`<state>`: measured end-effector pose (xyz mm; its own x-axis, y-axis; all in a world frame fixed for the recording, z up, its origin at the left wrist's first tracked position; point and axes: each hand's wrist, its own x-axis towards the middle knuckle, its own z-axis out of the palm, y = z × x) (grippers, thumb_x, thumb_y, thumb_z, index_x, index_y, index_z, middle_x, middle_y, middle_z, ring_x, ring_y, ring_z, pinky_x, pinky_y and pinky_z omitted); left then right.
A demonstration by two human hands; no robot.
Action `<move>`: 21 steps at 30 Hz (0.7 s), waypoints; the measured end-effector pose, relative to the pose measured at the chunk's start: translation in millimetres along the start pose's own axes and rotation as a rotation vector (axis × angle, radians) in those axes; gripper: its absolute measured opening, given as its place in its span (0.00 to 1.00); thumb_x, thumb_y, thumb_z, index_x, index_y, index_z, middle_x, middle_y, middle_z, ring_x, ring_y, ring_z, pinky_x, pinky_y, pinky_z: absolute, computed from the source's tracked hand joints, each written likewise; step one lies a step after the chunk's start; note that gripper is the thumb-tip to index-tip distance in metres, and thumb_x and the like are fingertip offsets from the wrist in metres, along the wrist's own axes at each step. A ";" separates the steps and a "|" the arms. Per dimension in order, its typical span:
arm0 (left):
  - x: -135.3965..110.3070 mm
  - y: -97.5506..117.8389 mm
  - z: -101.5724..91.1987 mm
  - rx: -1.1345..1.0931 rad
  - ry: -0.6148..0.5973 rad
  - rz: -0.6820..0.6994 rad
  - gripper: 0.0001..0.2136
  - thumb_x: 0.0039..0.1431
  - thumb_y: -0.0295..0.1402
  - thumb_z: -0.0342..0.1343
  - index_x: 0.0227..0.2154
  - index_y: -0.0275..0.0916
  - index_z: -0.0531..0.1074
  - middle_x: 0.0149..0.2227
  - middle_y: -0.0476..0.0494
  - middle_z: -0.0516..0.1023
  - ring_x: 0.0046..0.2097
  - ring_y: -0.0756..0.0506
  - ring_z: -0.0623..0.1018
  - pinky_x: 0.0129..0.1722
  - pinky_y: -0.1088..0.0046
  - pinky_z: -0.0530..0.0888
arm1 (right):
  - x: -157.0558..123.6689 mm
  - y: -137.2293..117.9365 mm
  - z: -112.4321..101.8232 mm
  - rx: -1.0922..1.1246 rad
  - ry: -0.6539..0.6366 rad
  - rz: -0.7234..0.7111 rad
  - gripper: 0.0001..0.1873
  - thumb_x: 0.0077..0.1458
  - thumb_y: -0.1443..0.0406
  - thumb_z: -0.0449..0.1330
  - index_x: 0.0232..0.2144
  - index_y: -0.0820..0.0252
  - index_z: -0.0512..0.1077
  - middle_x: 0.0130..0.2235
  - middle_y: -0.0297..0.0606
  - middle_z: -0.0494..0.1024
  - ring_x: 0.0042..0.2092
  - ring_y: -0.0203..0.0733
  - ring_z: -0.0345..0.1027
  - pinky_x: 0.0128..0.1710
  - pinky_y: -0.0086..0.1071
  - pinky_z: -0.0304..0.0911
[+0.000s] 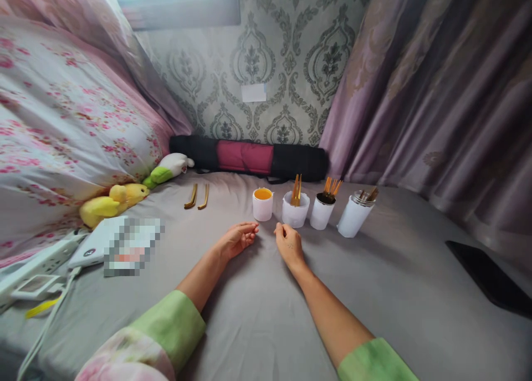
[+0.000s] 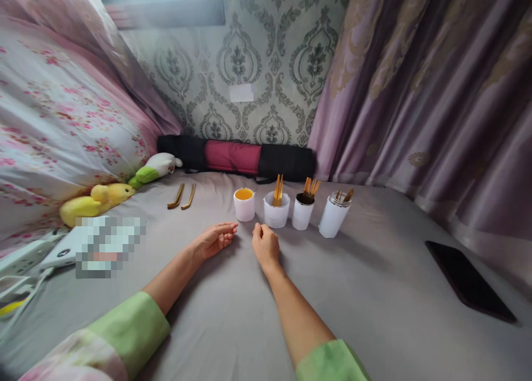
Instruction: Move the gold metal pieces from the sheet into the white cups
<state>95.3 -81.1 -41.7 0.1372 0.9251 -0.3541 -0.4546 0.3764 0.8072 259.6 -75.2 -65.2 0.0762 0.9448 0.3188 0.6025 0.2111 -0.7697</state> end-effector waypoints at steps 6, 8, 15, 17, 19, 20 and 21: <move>6.8 13.2 -4.3 0.138 0.080 0.038 0.03 0.50 0.22 0.55 0.29 0.31 0.69 0.24 0.47 0.71 0.21 0.57 0.69 0.20 0.84 0.66 | -0.2 -0.6 -0.9 -0.006 0.007 0.007 0.20 0.56 0.57 0.45 0.22 0.59 0.71 0.25 0.38 0.76 0.27 0.38 0.66 0.28 0.28 0.52; 9.7 17.0 -6.5 0.169 0.101 0.046 0.03 0.49 0.23 0.55 0.29 0.31 0.68 0.24 0.47 0.71 0.20 0.57 0.69 0.19 0.84 0.66 | -0.4 -1.6 -1.8 -0.005 -0.002 0.007 0.20 0.56 0.57 0.45 0.22 0.59 0.71 0.25 0.39 0.76 0.27 0.38 0.66 0.27 0.27 0.52; 23.0 23.9 -15.9 0.321 0.204 0.078 0.04 0.50 0.26 0.56 0.28 0.32 0.66 0.23 0.47 0.71 0.19 0.57 0.67 0.18 0.83 0.63 | 0.4 -3.1 -3.3 -0.002 -0.026 -0.008 0.21 0.55 0.56 0.45 0.23 0.61 0.71 0.25 0.40 0.76 0.27 0.38 0.66 0.29 0.28 0.53; 26.7 26.6 -18.0 0.381 0.243 0.099 0.04 0.50 0.27 0.55 0.27 0.33 0.65 0.21 0.48 0.70 0.18 0.58 0.65 0.17 0.83 0.61 | 0.9 -2.9 -3.2 0.000 -0.033 -0.004 0.22 0.55 0.56 0.45 0.23 0.61 0.72 0.24 0.40 0.75 0.27 0.38 0.65 0.28 0.28 0.53; 29.9 30.0 -19.7 0.449 0.277 0.125 0.04 0.50 0.27 0.55 0.26 0.33 0.65 0.21 0.49 0.69 0.18 0.58 0.64 0.16 0.83 0.60 | 1.3 -2.7 -3.1 0.000 -0.038 0.002 0.22 0.55 0.55 0.45 0.23 0.61 0.72 0.24 0.40 0.75 0.26 0.38 0.65 0.28 0.28 0.53; 31.6 31.9 -20.5 0.486 0.296 0.139 0.04 0.50 0.27 0.54 0.26 0.33 0.65 0.21 0.49 0.69 0.18 0.58 0.64 0.16 0.83 0.59 | 1.4 -2.6 -3.1 0.000 -0.039 0.005 0.22 0.54 0.55 0.45 0.23 0.61 0.71 0.24 0.40 0.75 0.26 0.38 0.64 0.27 0.28 0.53; 33.3 33.7 -21.4 0.523 0.317 0.151 0.03 0.50 0.27 0.54 0.26 0.33 0.66 0.21 0.49 0.69 0.18 0.58 0.64 0.16 0.83 0.59 | 1.4 -2.5 -3.1 0.001 -0.039 0.009 0.22 0.54 0.55 0.45 0.23 0.61 0.71 0.23 0.40 0.75 0.25 0.38 0.64 0.27 0.28 0.53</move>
<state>65.8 -38.7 -36.5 -0.1990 0.9404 -0.2757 0.0533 0.2913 0.9551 260.7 -75.2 -61.1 0.0502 0.9558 0.2898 0.6008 0.2029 -0.7732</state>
